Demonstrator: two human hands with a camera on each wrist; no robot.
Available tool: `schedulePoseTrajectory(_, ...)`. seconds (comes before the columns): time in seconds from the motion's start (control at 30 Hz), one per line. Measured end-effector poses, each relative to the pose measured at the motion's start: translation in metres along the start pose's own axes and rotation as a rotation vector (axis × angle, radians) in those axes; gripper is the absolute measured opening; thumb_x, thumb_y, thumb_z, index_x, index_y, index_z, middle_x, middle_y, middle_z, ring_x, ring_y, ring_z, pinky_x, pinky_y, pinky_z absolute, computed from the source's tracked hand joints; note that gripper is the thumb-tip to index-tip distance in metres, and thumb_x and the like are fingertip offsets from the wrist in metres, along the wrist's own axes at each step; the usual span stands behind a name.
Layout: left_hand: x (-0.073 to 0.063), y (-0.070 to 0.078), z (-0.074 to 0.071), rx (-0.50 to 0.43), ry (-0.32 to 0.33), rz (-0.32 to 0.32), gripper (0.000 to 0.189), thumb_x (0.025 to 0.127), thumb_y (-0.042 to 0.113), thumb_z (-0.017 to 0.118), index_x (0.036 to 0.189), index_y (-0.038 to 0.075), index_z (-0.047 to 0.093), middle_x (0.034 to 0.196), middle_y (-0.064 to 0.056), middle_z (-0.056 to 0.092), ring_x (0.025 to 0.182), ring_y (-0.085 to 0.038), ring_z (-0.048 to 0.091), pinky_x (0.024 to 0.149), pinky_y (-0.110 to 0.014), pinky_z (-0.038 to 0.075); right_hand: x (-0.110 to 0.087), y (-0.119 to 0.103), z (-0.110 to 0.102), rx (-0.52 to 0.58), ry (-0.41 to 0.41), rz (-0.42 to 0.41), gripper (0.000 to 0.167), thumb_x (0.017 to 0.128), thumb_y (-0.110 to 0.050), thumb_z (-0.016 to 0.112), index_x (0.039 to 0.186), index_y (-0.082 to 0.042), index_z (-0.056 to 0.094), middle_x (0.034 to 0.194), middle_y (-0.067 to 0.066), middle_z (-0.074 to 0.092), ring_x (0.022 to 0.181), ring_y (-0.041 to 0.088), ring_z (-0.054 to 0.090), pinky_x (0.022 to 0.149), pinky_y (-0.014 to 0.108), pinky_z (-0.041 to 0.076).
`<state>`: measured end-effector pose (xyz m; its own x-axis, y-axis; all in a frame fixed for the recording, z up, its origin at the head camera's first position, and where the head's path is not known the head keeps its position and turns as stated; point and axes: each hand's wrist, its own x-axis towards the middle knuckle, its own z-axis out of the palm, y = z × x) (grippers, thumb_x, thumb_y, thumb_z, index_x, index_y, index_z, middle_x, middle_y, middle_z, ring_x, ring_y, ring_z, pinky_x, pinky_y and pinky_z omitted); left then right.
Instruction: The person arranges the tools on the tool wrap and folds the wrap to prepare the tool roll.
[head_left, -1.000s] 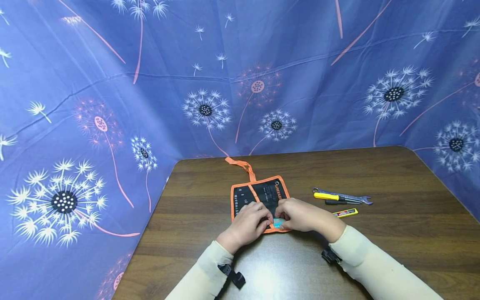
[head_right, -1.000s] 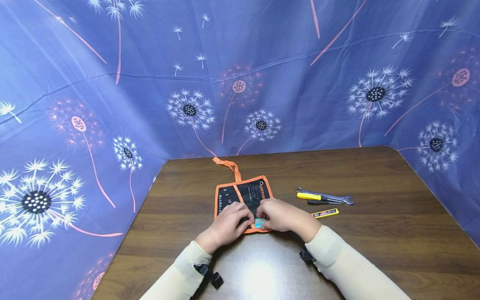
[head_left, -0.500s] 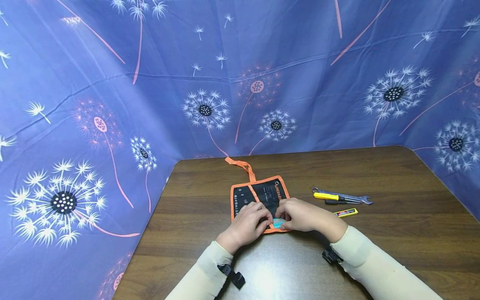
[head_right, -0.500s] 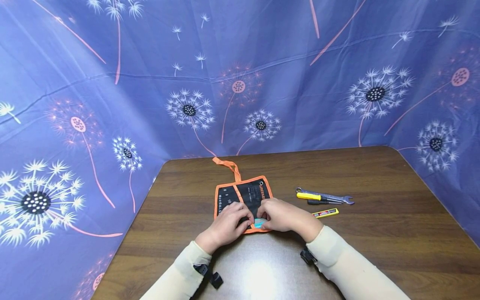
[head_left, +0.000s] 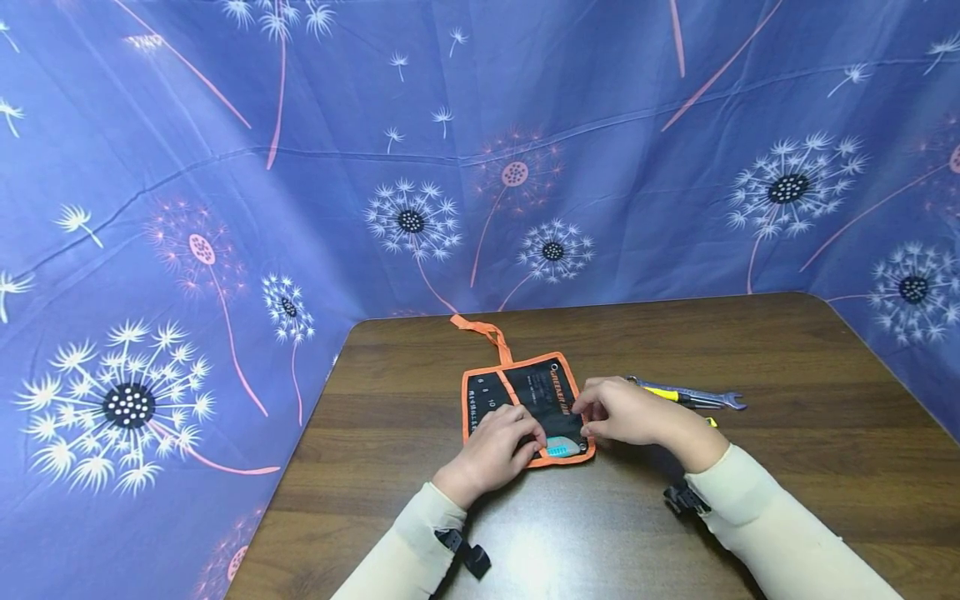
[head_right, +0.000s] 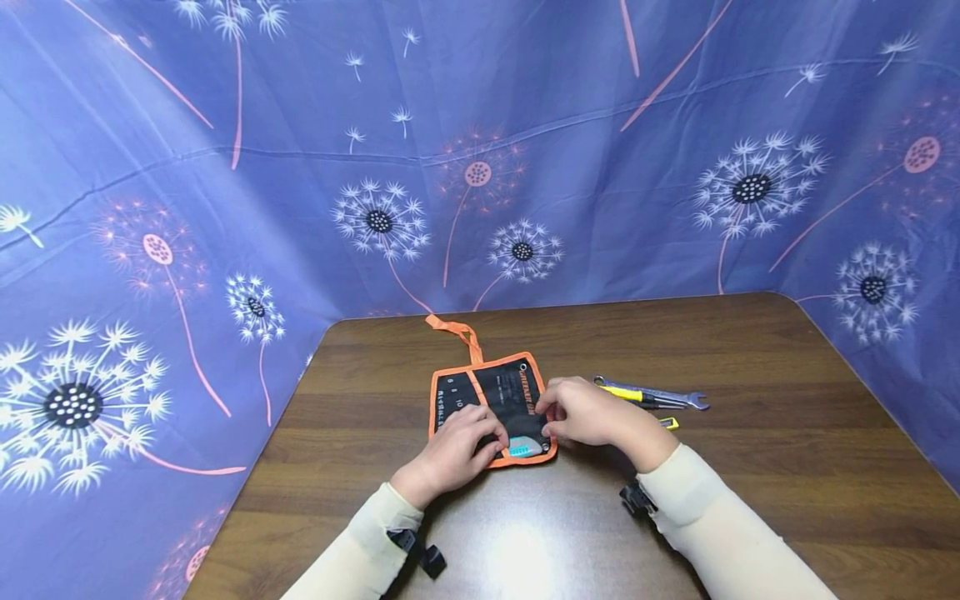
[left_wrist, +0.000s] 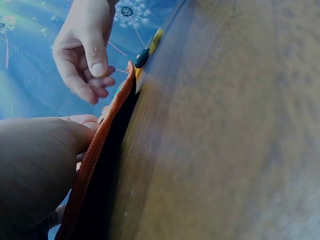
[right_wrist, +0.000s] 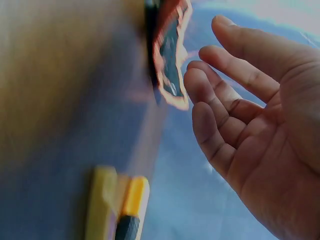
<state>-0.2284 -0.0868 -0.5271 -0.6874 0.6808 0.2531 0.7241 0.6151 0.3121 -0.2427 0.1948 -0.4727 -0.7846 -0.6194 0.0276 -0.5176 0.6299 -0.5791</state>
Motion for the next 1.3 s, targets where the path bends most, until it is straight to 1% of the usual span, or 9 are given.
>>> schedulePoseTrajectory(0.1, 0.0, 0.0, 0.0, 0.0, 0.002, -0.001, 0.005, 0.104, 0.031, 0.067, 0.102, 0.032, 0.071, 0.101, 0.018, 0.056, 0.106, -0.006, 0.055, 0.091, -0.034, 0.047, -0.005, 0.007, -0.01, -0.001, 0.034, 0.019, 0.02, 0.091, -0.01, 0.082, 0.11, -0.009, 0.078, 0.098, 0.0, 0.065, 0.078, 0.008, 0.06, 0.069, 0.029, 0.052)
schedulePoseTrajectory(0.17, 0.0, 0.0, 0.001, 0.002, 0.003, -0.001, 0.004, 0.104, 0.03, 0.067, 0.102, 0.032, 0.071, 0.101, 0.018, 0.057, 0.107, -0.006, 0.055, 0.092, -0.034, 0.047, -0.008, 0.011, -0.014, 0.001, 0.042, 0.031, 0.019, 0.091, -0.01, 0.082, 0.11, -0.009, 0.078, 0.098, 0.0, 0.065, 0.079, 0.009, 0.06, 0.069, 0.03, 0.052)
schedulePoseTrajectory(0.4, 0.0, 0.001, 0.001, 0.004, 0.0, -0.002, 0.004, 0.104, 0.029, 0.068, 0.102, 0.031, 0.07, 0.101, 0.019, 0.057, 0.109, -0.006, 0.055, 0.094, -0.035, 0.048, -0.016, 0.024, -0.025, -0.005, 0.075, 0.059, 0.023, 0.092, -0.015, 0.083, 0.113, -0.01, 0.078, 0.102, -0.002, 0.067, 0.086, 0.01, 0.061, 0.074, 0.034, 0.054)
schedulePoseTrajectory(0.6, 0.0, 0.0, 0.001, 0.013, -0.003, -0.007, 0.004, 0.104, 0.029, 0.068, 0.103, 0.032, 0.07, 0.102, 0.019, 0.058, 0.11, -0.006, 0.055, 0.095, -0.035, 0.047, -0.025, 0.036, -0.035, -0.005, 0.127, 0.073, 0.024, 0.092, -0.016, 0.082, 0.114, -0.008, 0.077, 0.105, 0.002, 0.069, 0.093, 0.019, 0.066, 0.08, 0.044, 0.056)
schedulePoseTrajectory(0.77, 0.0, 0.0, 0.002, 0.015, 0.004, -0.004, 0.004, 0.104, 0.03, 0.068, 0.103, 0.032, 0.07, 0.101, 0.019, 0.058, 0.109, -0.006, 0.056, 0.095, -0.035, 0.047, -0.032, 0.049, -0.042, -0.011, 0.198, 0.072, 0.024, 0.09, -0.015, 0.084, 0.111, -0.006, 0.078, 0.102, 0.004, 0.07, 0.093, 0.023, 0.068, 0.082, 0.048, 0.056)
schedulePoseTrajectory(0.87, 0.0, 0.0, 0.002, 0.017, 0.005, -0.004, 0.004, 0.104, 0.03, 0.068, 0.103, 0.031, 0.071, 0.101, 0.018, 0.058, 0.109, -0.007, 0.056, 0.095, -0.035, 0.047, -0.034, 0.055, -0.044, 0.007, 0.214, 0.08, 0.023, 0.09, -0.014, 0.084, 0.111, -0.005, 0.078, 0.101, 0.004, 0.07, 0.092, 0.023, 0.069, 0.082, 0.047, 0.057)
schedulePoseTrajectory(0.93, 0.001, 0.0, 0.002, 0.018, 0.004, -0.005, 0.004, 0.104, 0.03, 0.068, 0.103, 0.031, 0.071, 0.102, 0.019, 0.058, 0.11, -0.007, 0.056, 0.095, -0.036, 0.047, -0.036, 0.06, -0.045, 0.011, 0.216, 0.105, 0.023, 0.09, -0.014, 0.084, 0.111, -0.005, 0.078, 0.101, 0.004, 0.07, 0.092, 0.022, 0.069, 0.081, 0.046, 0.057)
schedulePoseTrajectory(1.1, 0.0, 0.0, 0.002, 0.016, -0.001, -0.007, 0.004, 0.104, 0.029, 0.068, 0.103, 0.032, 0.071, 0.101, 0.018, 0.058, 0.11, -0.007, 0.056, 0.095, -0.035, 0.048, -0.04, 0.068, -0.049, 0.031, 0.216, 0.128, 0.024, 0.09, -0.014, 0.085, 0.111, -0.005, 0.078, 0.102, 0.005, 0.07, 0.091, 0.02, 0.068, 0.081, 0.045, 0.057)
schedulePoseTrajectory(1.3, 0.0, 0.001, 0.001, 0.013, -0.003, -0.011, 0.004, 0.104, 0.029, 0.068, 0.103, 0.031, 0.071, 0.102, 0.019, 0.058, 0.11, -0.007, 0.056, 0.096, -0.035, 0.047, -0.046, 0.077, -0.054, 0.011, 0.223, 0.166, 0.023, 0.091, -0.014, 0.083, 0.112, -0.005, 0.078, 0.1, 0.001, 0.07, 0.09, 0.018, 0.066, 0.076, 0.036, 0.054)
